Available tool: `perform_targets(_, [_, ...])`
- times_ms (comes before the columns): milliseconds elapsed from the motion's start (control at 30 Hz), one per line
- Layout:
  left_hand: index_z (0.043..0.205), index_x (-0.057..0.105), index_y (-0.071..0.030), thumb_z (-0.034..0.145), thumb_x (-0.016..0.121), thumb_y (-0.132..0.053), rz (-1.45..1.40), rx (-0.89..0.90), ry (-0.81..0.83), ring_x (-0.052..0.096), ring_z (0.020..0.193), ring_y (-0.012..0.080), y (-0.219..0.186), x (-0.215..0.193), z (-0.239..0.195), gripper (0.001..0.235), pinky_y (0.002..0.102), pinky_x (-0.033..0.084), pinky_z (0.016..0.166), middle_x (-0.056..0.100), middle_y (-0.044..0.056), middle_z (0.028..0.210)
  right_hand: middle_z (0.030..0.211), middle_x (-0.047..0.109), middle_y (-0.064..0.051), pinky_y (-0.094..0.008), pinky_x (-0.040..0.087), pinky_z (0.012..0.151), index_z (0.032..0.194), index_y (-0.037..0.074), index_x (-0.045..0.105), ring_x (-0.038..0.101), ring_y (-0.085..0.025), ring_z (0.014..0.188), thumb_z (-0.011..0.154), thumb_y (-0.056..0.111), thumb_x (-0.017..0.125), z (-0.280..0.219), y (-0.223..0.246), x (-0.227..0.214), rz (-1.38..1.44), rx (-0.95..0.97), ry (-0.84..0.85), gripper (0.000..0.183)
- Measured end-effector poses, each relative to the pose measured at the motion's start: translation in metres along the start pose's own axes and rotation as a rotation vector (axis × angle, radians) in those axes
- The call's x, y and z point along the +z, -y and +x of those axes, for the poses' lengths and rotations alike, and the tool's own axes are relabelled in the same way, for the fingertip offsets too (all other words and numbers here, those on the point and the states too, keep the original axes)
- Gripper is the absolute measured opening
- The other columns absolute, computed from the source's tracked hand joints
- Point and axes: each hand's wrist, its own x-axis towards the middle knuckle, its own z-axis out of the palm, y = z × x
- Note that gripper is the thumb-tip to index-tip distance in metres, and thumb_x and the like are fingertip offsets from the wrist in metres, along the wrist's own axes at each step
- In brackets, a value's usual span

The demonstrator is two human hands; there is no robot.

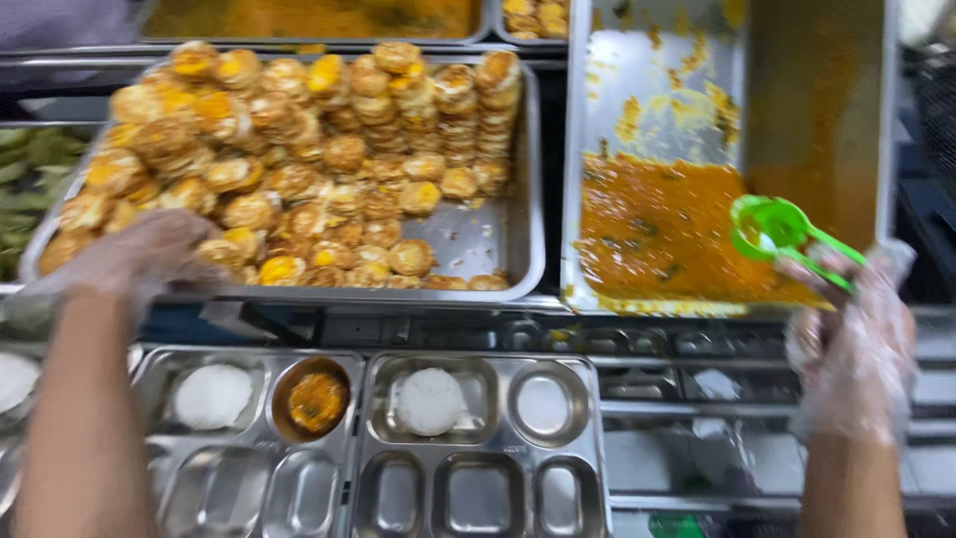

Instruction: The person scoops orange curry sauce from a large metal container using a green ladle and pours it into the compartments of several stainless steel trays. The person also places a round fried item into the trays alongside the rice and curry.

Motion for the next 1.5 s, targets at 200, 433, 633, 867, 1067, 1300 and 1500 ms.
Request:
perform_targets(200, [0.131,0.068,-0.017,0.082,0.08,-0.047,-0.153,0.049,-0.013,0.064,0.115,0.0168,-0.117,-0.09,-0.013,0.059,0.035,0.054,0.099,0.071,0.0,0.124,0.108,0.074,-0.014,-0.03,0.054,0.086,0.11,0.003,0.069,0.069,-0.019,0.097,0.111,0.045,0.051,0.032,0.036,-0.007,-0.555,-0.557,0.366,0.047])
perform_targets(433, [0.128,0.065,-0.004,0.093,0.071,-0.042,-1.353,0.616,0.218,0.068,0.111,0.0227,-0.339,-0.05,-0.098,0.052,0.036,0.059,0.095,0.07,0.008,0.119,0.098,0.077,-0.011,-0.043,0.057,0.078,0.105,0.018,0.08,0.072,-0.028,0.082,0.109,0.044,0.054,0.096,0.025,0.047,-1.34,-0.233,0.359,0.037])
perform_targets(633, [0.136,0.058,-0.019,0.099,0.058,-0.032,-0.734,0.691,0.196,0.067,0.105,0.0324,-0.406,0.012,-0.071,0.038,0.046,0.055,0.093,0.065,0.016,0.114,0.093,0.078,-0.005,-0.038,0.052,0.085,0.094,0.016,0.08,0.068,-0.019,0.086,0.105,0.044,0.06,0.102,0.016,0.064,-1.177,0.02,0.526,0.035])
perform_targets(867, [0.138,0.056,-0.004,0.104,0.053,-0.008,-0.625,0.672,-0.06,0.067,0.102,0.0331,-0.408,0.038,-0.093,0.034,0.046,0.054,0.1,0.067,0.018,0.114,0.093,0.069,-0.002,-0.035,0.048,0.057,0.109,0.018,0.071,0.052,-0.011,0.064,0.097,0.029,0.049,0.081,0.04,0.036,-1.157,0.122,0.389,0.027])
perform_targets(1067, [0.131,0.061,-0.007,0.102,0.054,-0.023,-0.778,0.507,0.166,0.067,0.113,0.0269,-0.375,0.027,-0.161,0.034,0.041,0.054,0.099,0.07,0.013,0.121,0.08,0.067,0.002,-0.026,0.02,0.032,0.103,0.025,0.069,0.03,-0.006,0.039,0.102,0.05,0.055,0.026,0.048,0.01,-0.497,0.482,0.462,0.028])
perform_targets(1300, [0.131,0.063,-0.012,0.1,0.058,-0.025,-0.677,0.459,0.024,0.065,0.116,0.0287,-0.361,0.026,-0.204,0.034,0.042,0.052,0.1,0.069,0.01,0.125,0.088,0.081,-0.002,-0.028,0.027,0.031,0.1,0.017,0.074,0.036,-0.01,0.036,0.102,0.046,0.045,-0.052,0.02,0.006,-0.726,0.29,0.532,0.041])
perform_targets(1500, [0.132,0.065,-0.017,0.098,0.062,-0.026,-0.793,0.463,0.038,0.063,0.119,0.0303,-0.387,0.039,-0.213,0.035,0.042,0.05,0.101,0.069,0.007,0.128,0.112,0.079,-0.008,-0.029,0.063,0.069,0.106,0.009,0.067,0.081,-0.016,0.084,0.108,0.028,0.049,-0.109,-0.048,0.021,-0.63,-0.491,0.907,0.027])
